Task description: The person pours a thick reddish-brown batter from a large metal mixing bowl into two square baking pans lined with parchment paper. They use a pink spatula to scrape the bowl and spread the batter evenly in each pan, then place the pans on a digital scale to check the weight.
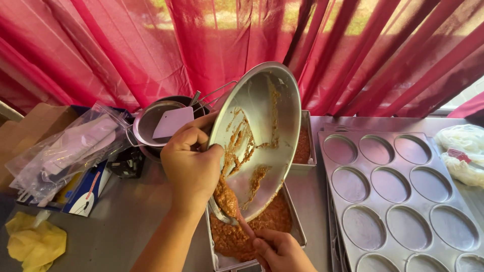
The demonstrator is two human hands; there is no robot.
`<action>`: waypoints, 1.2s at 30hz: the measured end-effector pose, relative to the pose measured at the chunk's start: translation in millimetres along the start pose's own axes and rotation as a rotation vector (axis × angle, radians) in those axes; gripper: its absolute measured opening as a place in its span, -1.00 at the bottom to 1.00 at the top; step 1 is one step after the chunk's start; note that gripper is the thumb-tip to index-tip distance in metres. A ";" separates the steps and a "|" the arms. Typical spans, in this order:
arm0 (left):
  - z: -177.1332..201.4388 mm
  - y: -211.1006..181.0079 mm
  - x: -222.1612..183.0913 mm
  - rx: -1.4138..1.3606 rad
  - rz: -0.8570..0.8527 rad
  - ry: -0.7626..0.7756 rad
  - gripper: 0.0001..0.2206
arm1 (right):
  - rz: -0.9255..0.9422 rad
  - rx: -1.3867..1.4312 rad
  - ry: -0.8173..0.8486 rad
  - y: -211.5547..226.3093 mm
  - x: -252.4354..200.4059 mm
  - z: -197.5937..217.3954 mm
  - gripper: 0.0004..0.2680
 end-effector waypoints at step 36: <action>77.7 59.0 -24.5 -0.199 0.247 -0.289 -0.79 | 0.687 -1.046 -0.829 116.6 49.9 250.0 -0.83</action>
Point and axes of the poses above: each hand's wrist, its own x-axis towards the middle knuckle, its own z-axis out of the back of the hand, y = z × x, the point moved 9 cm from there along x, towards the middle knuckle, and after that the axes turned 2 degrees about z, right-handed, at the moved point
